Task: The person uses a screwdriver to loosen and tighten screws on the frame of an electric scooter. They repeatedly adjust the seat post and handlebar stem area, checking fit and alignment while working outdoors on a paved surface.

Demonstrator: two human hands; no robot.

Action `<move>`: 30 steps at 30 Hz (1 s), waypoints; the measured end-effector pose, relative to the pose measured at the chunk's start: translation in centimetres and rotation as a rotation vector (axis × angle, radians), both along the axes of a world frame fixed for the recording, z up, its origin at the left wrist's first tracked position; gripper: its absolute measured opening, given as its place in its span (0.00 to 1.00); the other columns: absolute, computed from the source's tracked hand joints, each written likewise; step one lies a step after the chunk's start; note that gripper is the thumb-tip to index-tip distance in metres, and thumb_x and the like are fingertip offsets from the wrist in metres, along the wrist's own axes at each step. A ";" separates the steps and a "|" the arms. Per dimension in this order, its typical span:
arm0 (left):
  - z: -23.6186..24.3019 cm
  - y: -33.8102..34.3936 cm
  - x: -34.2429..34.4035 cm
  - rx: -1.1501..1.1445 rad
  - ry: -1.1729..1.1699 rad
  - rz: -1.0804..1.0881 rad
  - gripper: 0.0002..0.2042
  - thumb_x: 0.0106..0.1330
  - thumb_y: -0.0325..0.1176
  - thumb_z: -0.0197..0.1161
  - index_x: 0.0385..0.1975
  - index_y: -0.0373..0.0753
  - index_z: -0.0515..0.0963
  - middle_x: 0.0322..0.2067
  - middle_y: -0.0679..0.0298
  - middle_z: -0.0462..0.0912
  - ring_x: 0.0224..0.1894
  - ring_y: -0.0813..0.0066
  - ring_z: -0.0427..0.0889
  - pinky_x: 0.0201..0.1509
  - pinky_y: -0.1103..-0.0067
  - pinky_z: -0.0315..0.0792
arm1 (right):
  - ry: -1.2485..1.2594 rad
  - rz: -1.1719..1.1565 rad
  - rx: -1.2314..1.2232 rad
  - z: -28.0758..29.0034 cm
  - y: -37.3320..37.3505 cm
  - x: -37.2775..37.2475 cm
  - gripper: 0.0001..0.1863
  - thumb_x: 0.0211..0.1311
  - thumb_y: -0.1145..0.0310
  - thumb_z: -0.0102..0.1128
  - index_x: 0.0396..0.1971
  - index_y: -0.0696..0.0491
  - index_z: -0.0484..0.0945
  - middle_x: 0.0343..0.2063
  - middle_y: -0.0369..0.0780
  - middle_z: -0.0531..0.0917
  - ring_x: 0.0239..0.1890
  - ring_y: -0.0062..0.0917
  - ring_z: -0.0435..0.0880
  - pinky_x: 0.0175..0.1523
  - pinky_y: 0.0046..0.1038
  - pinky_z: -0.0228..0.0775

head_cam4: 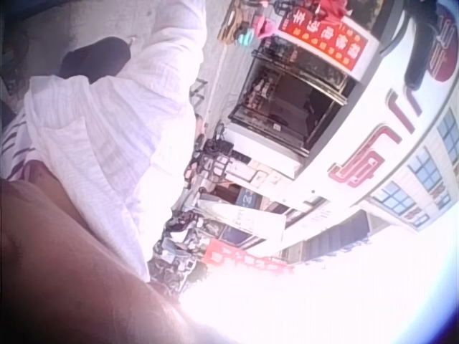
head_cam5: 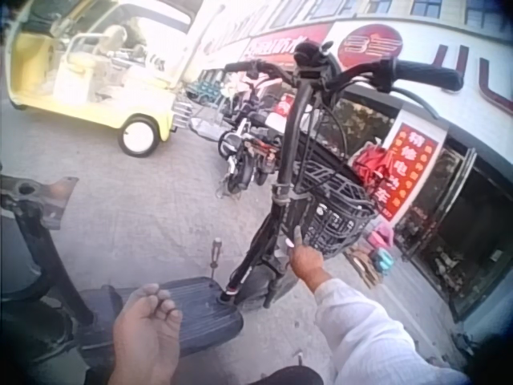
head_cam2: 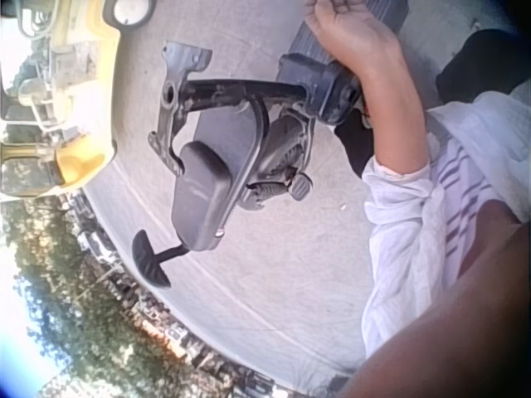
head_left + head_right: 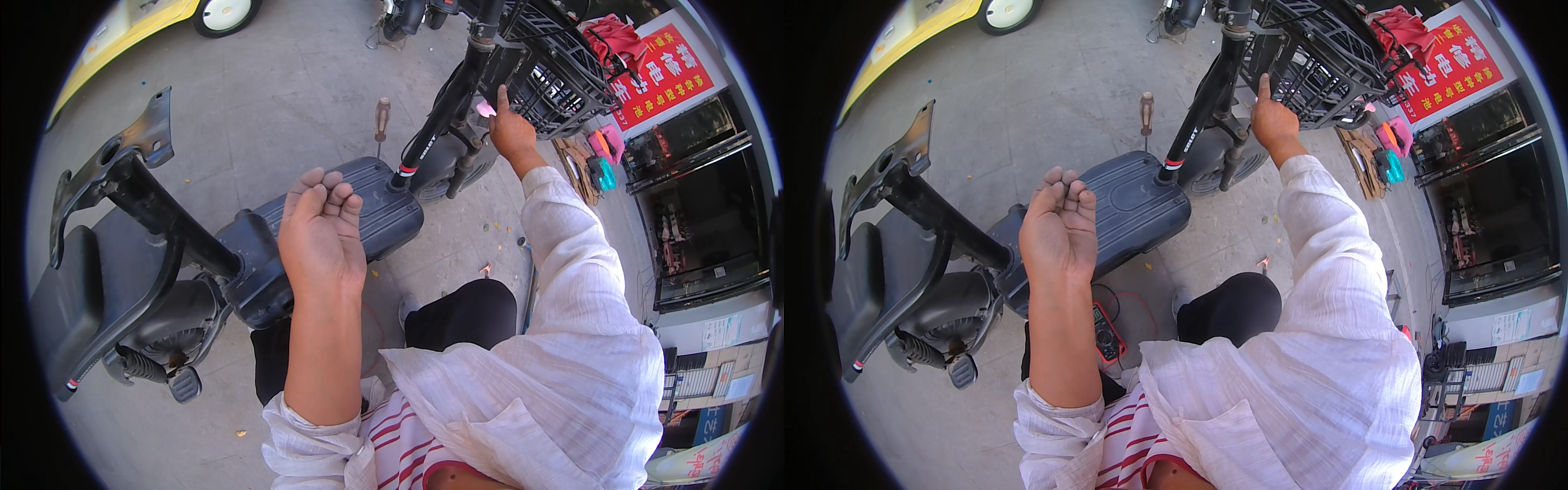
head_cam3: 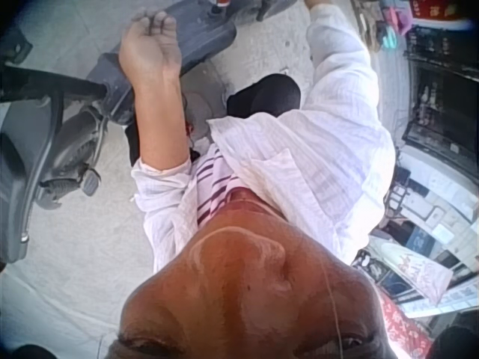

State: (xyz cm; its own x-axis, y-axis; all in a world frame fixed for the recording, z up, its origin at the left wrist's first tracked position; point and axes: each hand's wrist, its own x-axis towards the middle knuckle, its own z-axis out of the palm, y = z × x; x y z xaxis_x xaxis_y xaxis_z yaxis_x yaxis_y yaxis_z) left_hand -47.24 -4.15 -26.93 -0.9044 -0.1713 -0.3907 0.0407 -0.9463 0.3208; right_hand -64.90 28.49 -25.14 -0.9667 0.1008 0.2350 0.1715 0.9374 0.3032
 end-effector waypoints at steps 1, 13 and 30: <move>0.0 0.1 -0.1 0.000 0.002 -0.005 0.09 0.65 0.21 0.45 0.42 0.31 0.70 0.35 0.58 0.75 0.35 0.73 0.76 0.39 0.78 0.75 | -0.003 0.010 0.022 -0.1 0.7 -0.2 0.30 0.67 0.62 0.41 0.68 0.51 0.52 0.34 0.52 0.84 0.34 0.45 0.85 0.41 0.44 0.75; 0.1 0.3 -0.2 0.006 -0.007 -0.022 0.09 0.65 0.21 0.45 0.42 0.32 0.70 0.36 0.59 0.75 0.35 0.73 0.76 0.39 0.78 0.75 | 0.065 0.095 0.019 0.5 1.7 -1.0 0.34 0.64 0.62 0.45 0.68 0.57 0.49 0.30 0.53 0.84 0.30 0.46 0.84 0.38 0.45 0.75; 0.2 0.5 -0.1 0.018 0.010 -0.036 0.09 0.66 0.21 0.45 0.42 0.32 0.70 0.36 0.59 0.75 0.35 0.74 0.75 0.39 0.79 0.74 | 0.225 0.021 -1.074 -3.3 2.6 -1.6 0.36 0.58 0.69 0.57 0.66 0.55 0.54 0.36 0.51 0.83 0.26 0.36 0.84 0.26 0.36 0.75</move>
